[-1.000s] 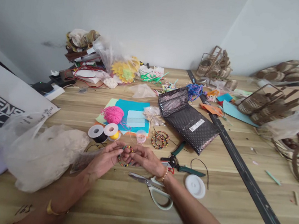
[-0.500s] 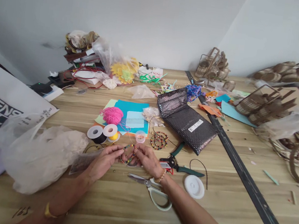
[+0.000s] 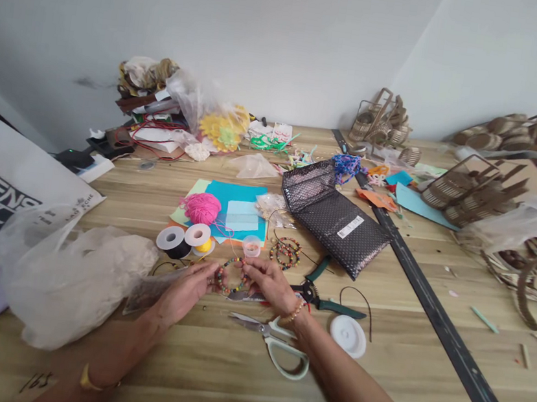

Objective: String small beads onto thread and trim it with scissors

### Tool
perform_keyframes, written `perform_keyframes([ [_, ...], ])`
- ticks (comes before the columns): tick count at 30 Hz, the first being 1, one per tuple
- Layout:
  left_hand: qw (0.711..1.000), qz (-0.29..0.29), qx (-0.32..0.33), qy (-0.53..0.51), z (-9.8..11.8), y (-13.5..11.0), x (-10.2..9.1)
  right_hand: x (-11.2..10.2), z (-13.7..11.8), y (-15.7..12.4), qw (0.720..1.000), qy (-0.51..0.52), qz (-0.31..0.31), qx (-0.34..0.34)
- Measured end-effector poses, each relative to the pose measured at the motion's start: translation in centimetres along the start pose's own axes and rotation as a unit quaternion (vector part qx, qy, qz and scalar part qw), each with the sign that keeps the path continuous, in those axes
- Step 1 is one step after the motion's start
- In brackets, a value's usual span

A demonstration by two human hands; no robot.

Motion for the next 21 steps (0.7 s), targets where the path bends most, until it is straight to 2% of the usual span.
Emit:
perform_keyframes([
  [6,0.997,-0.006,0.025,0.075,0.05,0.0,0.02,-0.07,-0.13,-0.06,0.999,0.032,-0.007,0.012],
  [11,0.997,0.019,0.033,0.065,0.14,0.09,-0.33,-0.02,0.41,0.07,0.994,0.097,-0.012,0.044],
  [15,0.999,0.025,0.019,0.012,0.14,0.16,-0.39,0.0,0.61,0.11,0.985,0.153,-0.044,0.059],
  [21,0.989,0.0,-0.061,-0.135,-0.26,0.36,-0.49,0.27,0.51,-0.15,0.966,0.208,-0.112,0.105],
])
Point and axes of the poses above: each hand's wrist, its own y-axis towards the middle knuckle, its own x-axis out of the palm, z = x × y, the point moved 4 cm from there along y, towards the middle knuckle, and after that the axes turned 7 degrees about z, right-handed, at the moved point
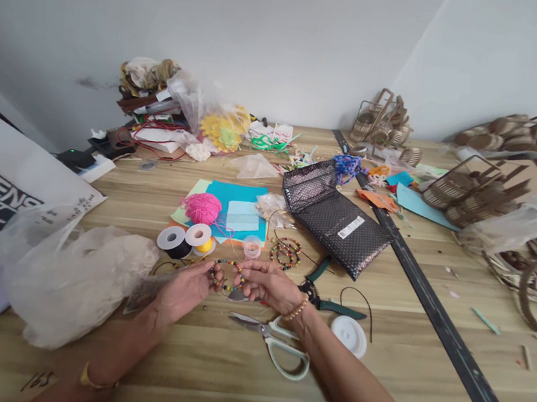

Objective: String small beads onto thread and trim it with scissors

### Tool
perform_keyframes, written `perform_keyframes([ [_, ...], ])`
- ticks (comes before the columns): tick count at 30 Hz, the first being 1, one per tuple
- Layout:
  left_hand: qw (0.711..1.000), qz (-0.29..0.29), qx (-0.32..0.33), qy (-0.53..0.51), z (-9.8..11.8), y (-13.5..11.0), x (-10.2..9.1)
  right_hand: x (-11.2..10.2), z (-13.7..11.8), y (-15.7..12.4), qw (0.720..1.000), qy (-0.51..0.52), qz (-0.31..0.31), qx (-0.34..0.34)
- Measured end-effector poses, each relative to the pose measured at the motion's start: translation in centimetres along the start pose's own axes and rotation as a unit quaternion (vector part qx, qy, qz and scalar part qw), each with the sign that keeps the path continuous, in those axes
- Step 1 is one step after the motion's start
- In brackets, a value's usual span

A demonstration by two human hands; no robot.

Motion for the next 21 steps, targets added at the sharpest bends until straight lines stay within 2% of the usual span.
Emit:
perform_keyframes([
  [3,1.0,-0.001,-0.017,-0.013,-0.1,0.0,-0.1,0.1,0.0,-0.1,1.0,0.01,-0.013,0.014],
  [8,1.0,0.001,-0.002,-0.005,0.2,-0.3,0.2,0.3,0.0,-0.2,1.0,-0.015,-0.013,0.003],
  [12,1.0,-0.015,0.015,0.022,0.6,-0.6,0.7,0.3,0.2,-0.1,0.997,-0.069,0.02,-0.01],
  [16,1.0,-0.02,0.005,0.023,0.4,-0.7,0.8,0.1,0.0,0.0,0.992,-0.103,0.062,-0.043],
  [18,0.998,-0.033,0.01,0.048,0.2,-0.8,0.9,-0.2,-0.4,-0.1,0.988,-0.117,0.078,-0.061],
  [21,0.985,-0.062,0.037,0.16,-0.1,-1.1,1.2,-0.6,-0.9,-0.3,0.982,-0.149,0.084,-0.078],
])
Point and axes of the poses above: each hand's wrist, its own y-axis towards the middle knuckle, its own x-axis out of the palm, z = x × y, the point moved 4 cm from there along y, towards the middle knuckle, and after that the axes turned 7 degrees about z, right-handed, at the moved point
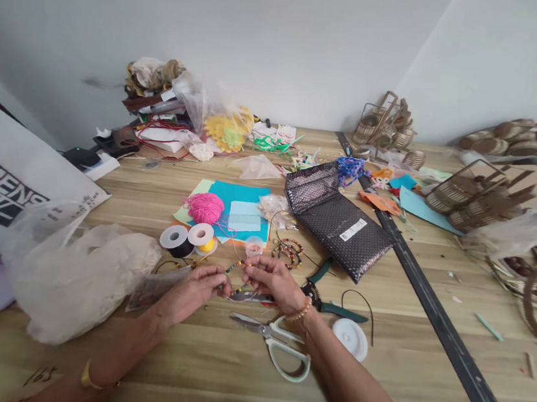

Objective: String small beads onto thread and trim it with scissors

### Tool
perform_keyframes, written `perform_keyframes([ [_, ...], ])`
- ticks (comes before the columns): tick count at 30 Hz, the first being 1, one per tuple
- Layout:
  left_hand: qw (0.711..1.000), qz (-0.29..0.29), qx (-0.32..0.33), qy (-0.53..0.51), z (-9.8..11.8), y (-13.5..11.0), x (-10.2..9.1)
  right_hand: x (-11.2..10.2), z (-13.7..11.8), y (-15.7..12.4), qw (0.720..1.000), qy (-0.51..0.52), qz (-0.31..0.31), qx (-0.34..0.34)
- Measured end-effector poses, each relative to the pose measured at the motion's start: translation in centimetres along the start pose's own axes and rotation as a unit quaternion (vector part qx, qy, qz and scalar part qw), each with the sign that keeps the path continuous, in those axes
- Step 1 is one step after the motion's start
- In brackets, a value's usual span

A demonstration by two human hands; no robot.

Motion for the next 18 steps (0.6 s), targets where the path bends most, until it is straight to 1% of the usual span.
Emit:
perform_keyframes([
  [2,0.996,-0.019,0.008,0.084,-0.2,-0.2,0.3,-0.2,-0.4,-0.2,0.999,-0.029,-0.02,-0.002],
  [3,0.994,-0.022,0.01,0.11,-0.2,-0.3,0.3,-0.3,-0.7,-0.3,0.998,-0.048,-0.033,-0.003],
  [5,0.992,-0.011,0.02,0.12,-0.1,-0.3,0.1,-0.5,-1.5,-0.6,0.994,-0.102,-0.046,-0.02],
  [7,0.994,0.018,0.037,0.101,0.2,-0.1,-0.3,-0.8,-2.8,-0.8,0.982,-0.173,-0.039,-0.066],
  [9,0.993,0.04,0.053,0.096,0.6,0.0,-0.7,-1.4,-4.4,-1.1,0.962,-0.237,-0.002,-0.135],
  [11,0.991,0.047,0.061,0.11,1.0,0.1,-1.0,-2.2,-5.6,-1.3,0.947,-0.266,0.04,-0.178],
  [13,0.989,0.048,0.066,0.123,1.3,0.1,-1.1,-3.1,-6.3,-1.3,0.936,-0.286,0.066,-0.193],
  [15,0.988,0.05,0.07,0.128,1.6,0.1,-1.1,-4.0,-6.8,-1.0,0.923,-0.319,0.072,-0.203],
  [18,0.988,0.054,0.071,0.124,1.7,0.1,-1.2,-5.7,-7.0,-0.1,0.892,-0.381,0.101,-0.219],
])
Point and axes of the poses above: each hand's wrist, its own y-axis towards the middle knuckle, its own x-axis out of the palm, z = x × y, the point moved 4 cm from there along y, towards the middle knuckle, and after that the axes turned 7 degrees about z, right-handed, at the moved point
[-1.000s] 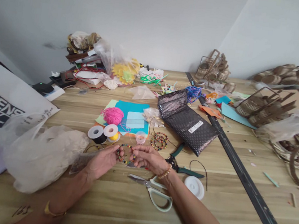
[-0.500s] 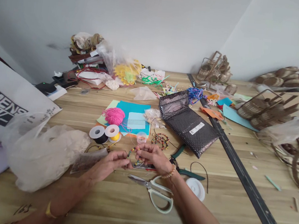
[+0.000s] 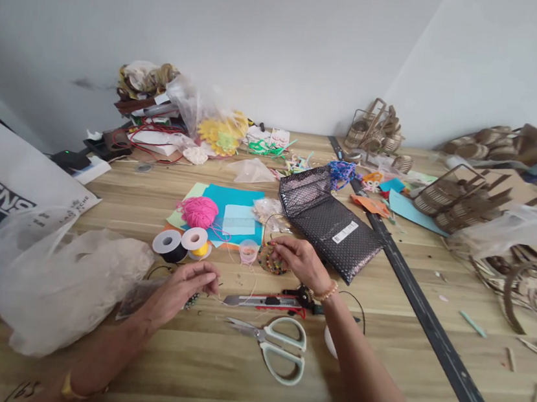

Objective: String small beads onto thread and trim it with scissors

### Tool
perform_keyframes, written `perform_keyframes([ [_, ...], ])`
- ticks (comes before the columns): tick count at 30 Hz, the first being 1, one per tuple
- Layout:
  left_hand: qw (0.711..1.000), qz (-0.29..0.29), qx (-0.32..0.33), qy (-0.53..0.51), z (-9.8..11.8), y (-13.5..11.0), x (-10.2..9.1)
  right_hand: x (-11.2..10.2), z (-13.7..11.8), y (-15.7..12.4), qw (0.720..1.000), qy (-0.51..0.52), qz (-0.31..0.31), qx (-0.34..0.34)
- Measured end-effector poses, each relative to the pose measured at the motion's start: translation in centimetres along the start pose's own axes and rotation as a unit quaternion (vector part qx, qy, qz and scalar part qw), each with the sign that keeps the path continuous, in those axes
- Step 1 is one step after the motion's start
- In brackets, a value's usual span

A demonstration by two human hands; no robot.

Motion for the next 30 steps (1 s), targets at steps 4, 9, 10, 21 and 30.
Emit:
perform_keyframes([
  [4,1.0,0.008,0.0,-0.014,-0.1,0.1,-0.4,-0.6,2.5,1.2,0.983,-0.18,0.034,-0.022],
  [9,1.0,0.021,0.0,-0.016,0.4,0.3,-0.7,-0.6,4.3,1.0,0.92,-0.39,0.041,0.003],
  [10,1.0,0.027,0.003,-0.013,0.6,0.3,-0.8,-0.6,4.3,0.8,0.911,-0.41,0.043,0.001],
  [21,0.995,0.076,0.042,0.055,3.0,-0.2,-1.2,0.3,0.7,-0.7,0.91,-0.407,0.046,-0.067],
  [30,0.978,0.086,0.096,0.162,3.7,0.0,-2.6,7.6,-4.0,-3.2,0.923,-0.303,-0.166,-0.167],
])
Point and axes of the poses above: each hand's wrist, its own y-axis towards the middle knuckle, its own x-axis out of the palm, z = x × y, the point moved 4 cm from there along y, towards the middle knuckle, and after that the axes turned 7 degrees about z, right-handed, at the moved point
